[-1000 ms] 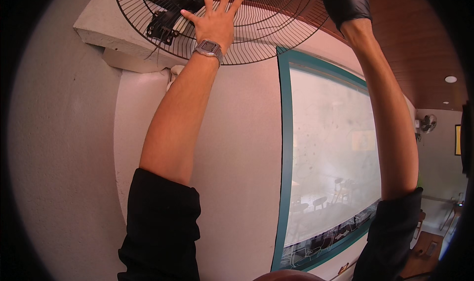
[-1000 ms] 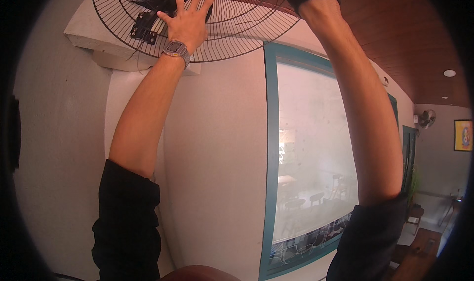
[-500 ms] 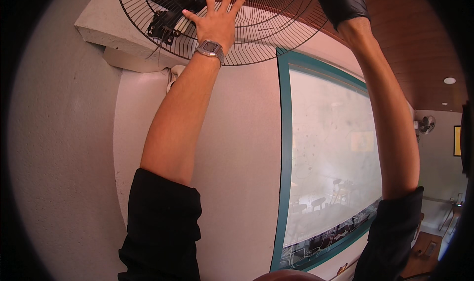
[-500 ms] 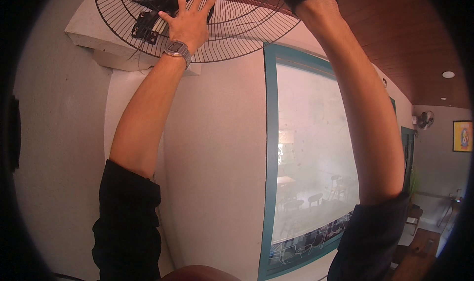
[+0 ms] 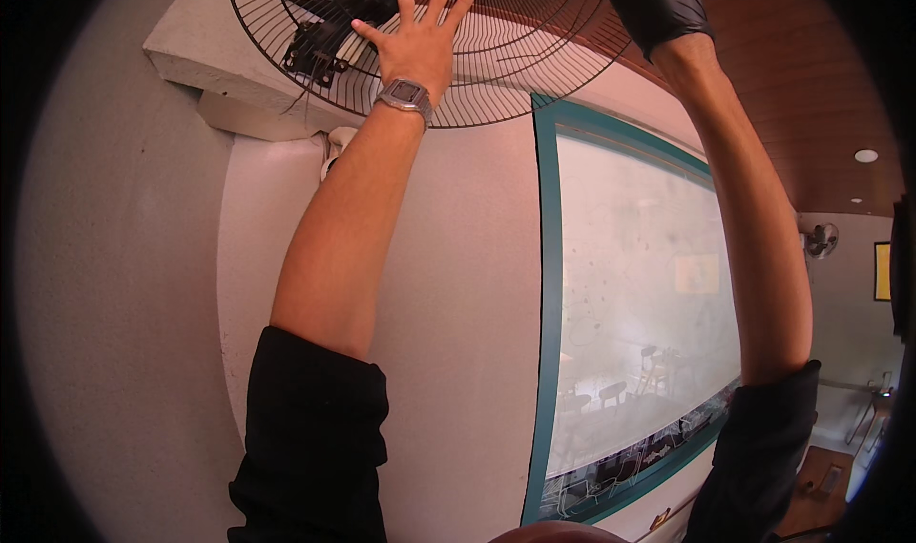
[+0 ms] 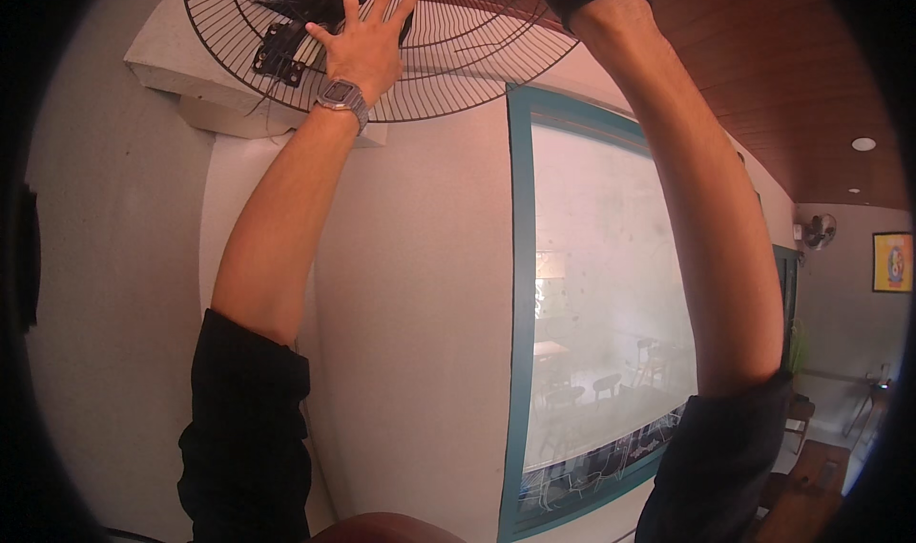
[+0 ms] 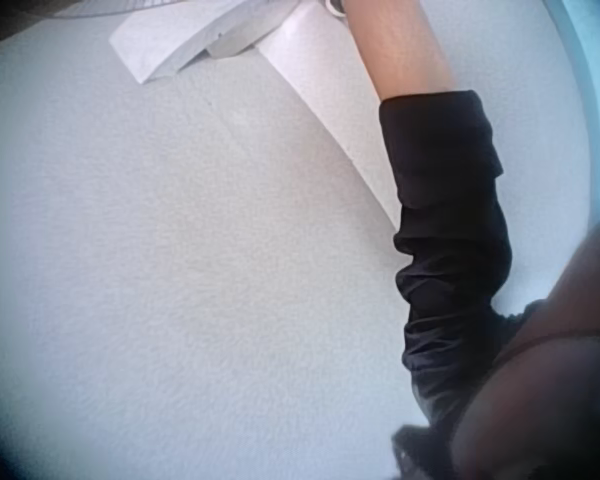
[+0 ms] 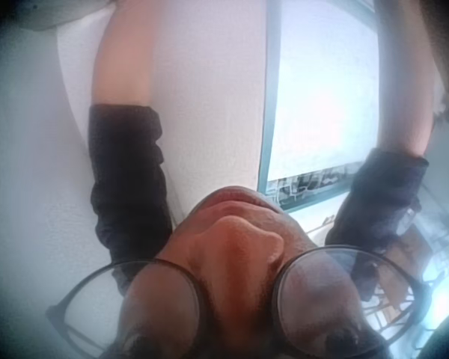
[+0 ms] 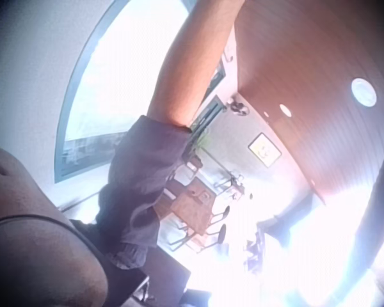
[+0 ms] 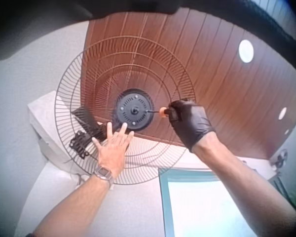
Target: The person assembles a wall-mounted fan by attaching the fan blades to the motor housing and securing the protective cage. The person uses a screwdriver to tighten screws and aligns the components by hand.
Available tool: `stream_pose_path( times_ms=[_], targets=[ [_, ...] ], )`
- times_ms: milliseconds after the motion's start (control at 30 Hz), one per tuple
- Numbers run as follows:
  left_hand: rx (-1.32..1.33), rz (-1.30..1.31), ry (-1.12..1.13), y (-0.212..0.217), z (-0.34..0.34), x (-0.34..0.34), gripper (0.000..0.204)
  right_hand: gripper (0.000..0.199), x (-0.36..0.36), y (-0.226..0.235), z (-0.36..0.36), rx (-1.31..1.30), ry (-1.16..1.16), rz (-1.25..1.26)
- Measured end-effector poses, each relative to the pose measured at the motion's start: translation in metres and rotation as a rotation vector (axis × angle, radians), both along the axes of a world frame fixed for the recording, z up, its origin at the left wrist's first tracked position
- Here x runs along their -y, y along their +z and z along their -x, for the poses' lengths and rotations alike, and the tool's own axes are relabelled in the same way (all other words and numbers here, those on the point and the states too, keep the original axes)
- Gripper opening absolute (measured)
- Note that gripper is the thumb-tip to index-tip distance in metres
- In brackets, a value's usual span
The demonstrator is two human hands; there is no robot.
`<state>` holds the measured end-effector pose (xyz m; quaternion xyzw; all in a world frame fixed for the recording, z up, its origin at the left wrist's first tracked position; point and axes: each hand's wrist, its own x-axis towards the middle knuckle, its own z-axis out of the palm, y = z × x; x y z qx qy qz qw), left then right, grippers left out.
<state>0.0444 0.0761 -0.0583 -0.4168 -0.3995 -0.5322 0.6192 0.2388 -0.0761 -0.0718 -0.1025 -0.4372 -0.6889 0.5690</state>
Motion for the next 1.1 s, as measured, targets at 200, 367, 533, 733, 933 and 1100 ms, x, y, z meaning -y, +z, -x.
stream_pose_path(
  times_ms=[200,367,533,733,933,1100],
  targets=[
    [-0.009,-0.019,-0.001,-0.003,-0.002,-0.001,0.071,0.022,0.006,0.001,-0.005,-0.053,0.047,0.049],
    [0.004,-0.001,0.016,-0.001,0.007,-0.001,0.070,0.024,0.018,0.035,-0.018,-0.068,0.028,0.090],
    [-0.028,-0.046,-0.014,0.003,-0.006,-0.003,0.068,0.024,0.039,0.039,-0.028,-0.075,-0.008,0.102],
    [0.003,-0.028,0.027,0.001,0.008,-0.008,0.068,0.024,0.017,0.055,-0.033,-0.033,0.064,0.092],
    [-0.043,0.012,-0.072,0.000,-0.016,0.007,0.068,0.019,0.039,0.027,-0.034,0.165,-0.423,-0.056],
    [-0.010,-0.048,-0.017,0.002,0.002,-0.005,0.067,0.021,0.019,0.022,-0.021,0.026,-0.429,0.058]
  ],
)
